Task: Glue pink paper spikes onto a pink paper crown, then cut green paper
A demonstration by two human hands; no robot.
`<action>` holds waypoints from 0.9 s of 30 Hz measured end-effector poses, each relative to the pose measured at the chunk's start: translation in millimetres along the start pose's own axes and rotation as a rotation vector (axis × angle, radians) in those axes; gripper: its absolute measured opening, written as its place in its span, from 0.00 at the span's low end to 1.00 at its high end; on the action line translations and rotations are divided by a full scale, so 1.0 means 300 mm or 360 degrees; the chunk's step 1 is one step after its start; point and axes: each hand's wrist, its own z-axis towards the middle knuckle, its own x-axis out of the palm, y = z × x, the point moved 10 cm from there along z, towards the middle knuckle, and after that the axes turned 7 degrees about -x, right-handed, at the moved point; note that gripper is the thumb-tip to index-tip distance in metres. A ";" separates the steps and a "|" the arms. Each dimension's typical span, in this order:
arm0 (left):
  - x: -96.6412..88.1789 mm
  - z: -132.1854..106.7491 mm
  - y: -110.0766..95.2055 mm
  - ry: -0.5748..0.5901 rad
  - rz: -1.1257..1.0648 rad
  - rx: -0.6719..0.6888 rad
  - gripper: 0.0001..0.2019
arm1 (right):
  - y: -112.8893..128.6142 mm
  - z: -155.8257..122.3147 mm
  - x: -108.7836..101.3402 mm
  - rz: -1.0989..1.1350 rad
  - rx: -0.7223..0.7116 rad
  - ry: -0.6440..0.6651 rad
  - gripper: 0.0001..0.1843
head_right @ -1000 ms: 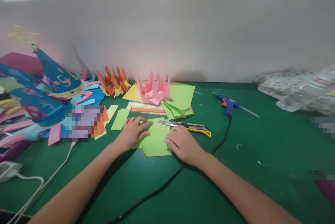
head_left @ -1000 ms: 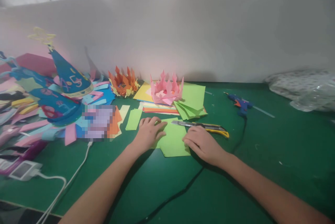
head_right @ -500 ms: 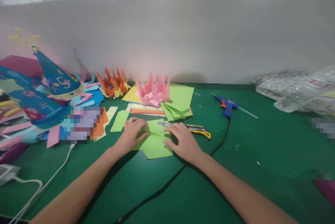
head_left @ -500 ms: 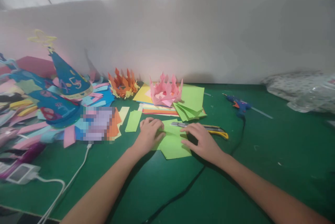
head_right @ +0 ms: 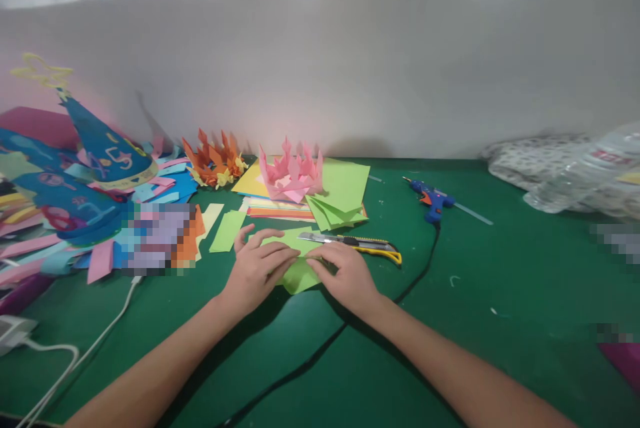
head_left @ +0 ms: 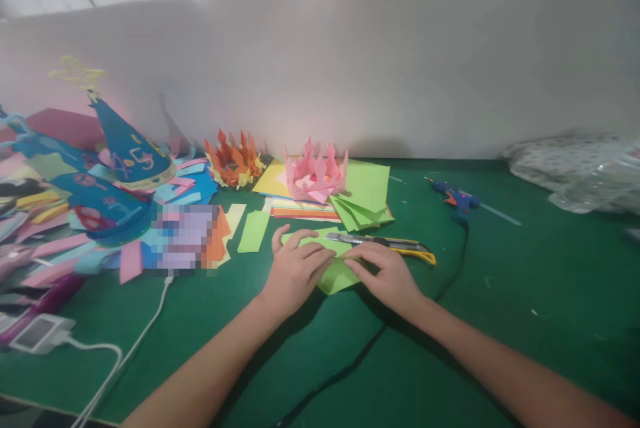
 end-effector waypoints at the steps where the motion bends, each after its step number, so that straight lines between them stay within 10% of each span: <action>1: -0.004 0.001 -0.002 -0.0001 -0.0013 -0.0008 0.08 | 0.012 0.008 -0.006 -0.0004 -0.0042 -0.0022 0.09; 12: -0.065 0.014 0.192 -0.0116 -0.0215 -0.0264 0.08 | 0.089 0.030 -0.171 -0.0095 -0.0322 -0.0486 0.05; 18: -0.042 0.009 0.230 -0.0135 -0.0690 -0.0334 0.11 | 0.035 0.034 -0.081 -0.0027 -0.0265 -0.0195 0.22; 23: -0.017 0.007 0.203 -0.0045 -0.0644 -0.0096 0.14 | 0.032 0.026 -0.027 -0.0072 -0.0424 -0.0004 0.05; 27: -0.006 0.000 0.200 -0.0119 -0.0371 0.0007 0.14 | 0.078 0.004 0.022 -0.0163 -0.0660 0.0209 0.13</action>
